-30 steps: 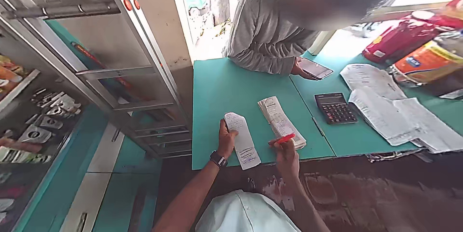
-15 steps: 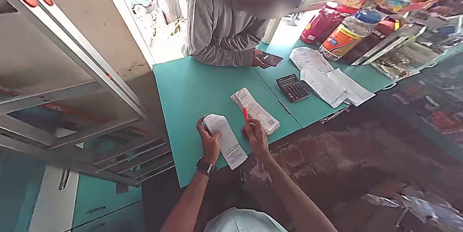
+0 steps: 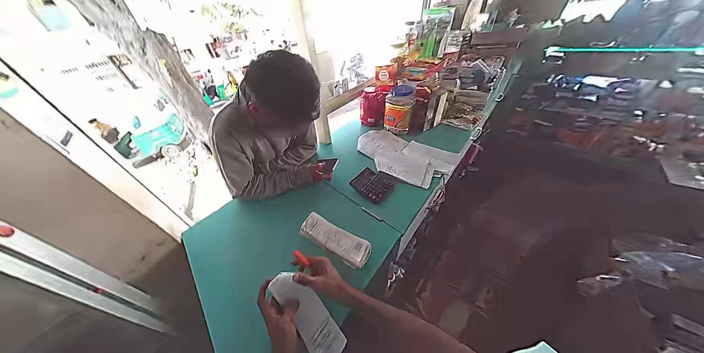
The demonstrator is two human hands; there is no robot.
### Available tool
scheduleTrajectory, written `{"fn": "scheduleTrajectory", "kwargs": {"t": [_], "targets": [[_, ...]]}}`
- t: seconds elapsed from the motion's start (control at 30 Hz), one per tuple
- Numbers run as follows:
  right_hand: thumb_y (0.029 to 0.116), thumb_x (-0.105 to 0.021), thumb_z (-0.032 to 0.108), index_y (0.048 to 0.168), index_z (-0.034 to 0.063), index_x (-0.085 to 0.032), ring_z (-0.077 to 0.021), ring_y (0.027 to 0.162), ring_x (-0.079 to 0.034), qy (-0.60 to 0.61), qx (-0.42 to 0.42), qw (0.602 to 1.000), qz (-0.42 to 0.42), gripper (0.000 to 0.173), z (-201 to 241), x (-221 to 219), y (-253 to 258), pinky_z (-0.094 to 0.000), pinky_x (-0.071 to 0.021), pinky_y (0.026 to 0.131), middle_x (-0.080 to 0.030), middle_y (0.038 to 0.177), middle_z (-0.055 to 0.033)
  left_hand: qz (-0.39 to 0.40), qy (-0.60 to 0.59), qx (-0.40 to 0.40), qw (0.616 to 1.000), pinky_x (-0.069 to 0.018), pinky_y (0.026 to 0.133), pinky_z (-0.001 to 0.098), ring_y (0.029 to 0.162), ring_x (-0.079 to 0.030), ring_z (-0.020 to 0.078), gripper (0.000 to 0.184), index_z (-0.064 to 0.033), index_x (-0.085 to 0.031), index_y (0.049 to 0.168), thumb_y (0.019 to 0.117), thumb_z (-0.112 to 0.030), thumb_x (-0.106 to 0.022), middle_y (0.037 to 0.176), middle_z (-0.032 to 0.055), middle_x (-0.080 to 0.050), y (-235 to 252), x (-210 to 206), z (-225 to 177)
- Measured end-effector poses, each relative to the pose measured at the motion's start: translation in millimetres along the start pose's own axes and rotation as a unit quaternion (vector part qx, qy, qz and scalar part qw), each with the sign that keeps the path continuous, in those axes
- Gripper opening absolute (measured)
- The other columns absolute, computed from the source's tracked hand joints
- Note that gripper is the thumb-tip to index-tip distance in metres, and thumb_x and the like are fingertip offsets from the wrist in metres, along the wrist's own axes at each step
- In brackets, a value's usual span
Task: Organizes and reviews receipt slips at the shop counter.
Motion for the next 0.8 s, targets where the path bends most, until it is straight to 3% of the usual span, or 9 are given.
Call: {"fn": "scheduleTrajectory", "kwargs": {"t": [0.1,0.17,0.23,0.3,0.37,0.4,0.53,0.63,0.8], "targets": [[0.0957,-0.068,0.038,0.094,-0.0005,-0.068,-0.0145,0.059,-0.054,-0.077,0.011,0.997,0.015,0.039,-5.4,-2.1,3.3,-0.0366,-0.0469,0.06,-0.058,0.068,-0.0056,0.049,0.027,-0.024,0.998,-0.057,0.093,0.0325,0.113,-0.064,0.013,0.094,0.0023,-0.01,0.155,0.0749,0.01,-0.06,0.139,0.0232,-0.051,0.2,-8.0,0.8],[0.0974,-0.066,0.037,0.095,-0.002,-0.07,-0.0217,0.066,-0.059,-0.131,-0.008,0.991,0.023,0.039,-8.7,0.9,0.6,-0.0431,-0.0493,0.066,-0.063,0.072,-0.0116,0.055,0.057,-0.041,0.996,-0.0529,0.099,0.0326,0.12,-0.059,0.0149,0.087,0.0054,-0.012,0.154,0.0817,0.003,-0.06,0.143,0.025,-0.047,0.7,-6.9,4.0],[0.0981,-0.067,0.036,0.096,-0.0021,-0.071,-0.0265,0.072,-0.064,-0.175,-0.022,0.983,0.052,0.038,-5.8,-0.1,-0.4,-0.0472,-0.0511,0.071,-0.067,0.078,-0.0151,0.046,0.086,-0.036,0.995,-0.0496,0.101,0.0339,0.123,-0.055,0.0164,0.071,0.0075,-0.017,0.154,0.0957,-0.01,-0.054,0.145,0.0244,-0.045,7.8,-0.3,6.0],[0.0983,-0.068,0.031,0.093,-0.0043,-0.069,-0.0312,0.076,-0.065,-0.21,0.003,0.972,0.102,0.036,1.5,-7.8,-3.0,-0.0507,-0.0504,0.073,-0.067,0.079,-0.0188,0.041,0.131,-0.016,0.99,-0.0499,0.099,0.0339,0.118,-0.058,0.0159,0.05,0.0121,-0.036,0.145,0.1037,-0.013,-0.047,0.137,0.0239,-0.055,14.3,5.3,-1.4],[0.0983,-0.067,0.027,0.093,-0.0051,-0.071,-0.0333,0.079,-0.067,-0.228,0.035,0.964,0.13,0.033,2.3,-13.1,-5.4,-0.052,-0.0517,0.076,-0.069,0.082,-0.02,0.047,0.217,-0.016,0.975,-0.0559,0.086,0.0281,0.092,-0.066,0.0077,0.026,0.0099,-0.064,0.116,0.0996,-0.009,-0.057,0.105,0.0134,-0.07,19.5,5.0,-12.7],[0.0984,-0.067,0.027,0.093,-0.0051,-0.07,-0.0336,0.08,-0.068,-0.228,0.037,0.964,0.134,0.032,2.6,-12.9,-4.7,-0.0522,-0.0516,0.077,-0.069,0.083,-0.0202,0.072,0.258,-0.006,0.964,-0.0562,0.084,0.0287,0.086,-0.066,0.0077,0.022,0.0072,-0.069,0.109,0.0982,-0.01,-0.061,0.098,0.011,-0.071,23.2,3.1,-17.5],[0.0986,-0.067,0.028,0.092,-0.005,-0.069,-0.0325,0.077,-0.066,-0.206,0.026,0.968,0.138,0.033,-0.3,-10.4,-3.9,-0.0511,-0.0508,0.074,-0.067,0.08,-0.0194,0.134,0.348,0.021,0.928,-0.0573,0.09,0.0385,0.091,-0.071,0.0165,0.024,0.0052,-0.072,0.109,0.0926,-0.012,-0.072,0.101,0.0145,-0.074,30.1,2.5,-23.4],[0.0997,-0.066,0.028,0.092,-0.0049,-0.068,-0.0335,0.076,-0.065,-0.208,0.031,0.965,0.158,0.034,-1.9,-13.5,-4.1,-0.0524,-0.0504,0.073,-0.066,0.079,-0.0194,0.099,0.339,0.029,0.935,-0.0575,0.086,0.0337,0.085,-0.069,0.0115,0.017,0.0046,-0.073,0.101,0.0895,-0.008,-0.075,0.093,0.0112,-0.074,28.5,9.1,-19.7],[0.1028,-0.058,0.031,0.099,-0.0003,-0.07,-0.0351,0.088,-0.068,-0.261,0.007,0.944,0.199,0.033,-5.5,-19.9,-3.0,-0.0555,-0.0514,0.08,-0.07,0.089,-0.0185,0.013,0.256,0.043,0.966,-0.057,0.08,0.0246,0.078,-0.068,0.0029,0.007,0.004,-0.073,0.092,0.0913,0.003,-0.066,0.084,0.0042,-0.074,23.9,17.9,1.8]]}}
Point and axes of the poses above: each hand's wrist, its own y-axis towards the middle knuckle, its own x-axis out of the back of the hand, z = x × y, the point moved 6 cm from there along y, towards the middle knuckle
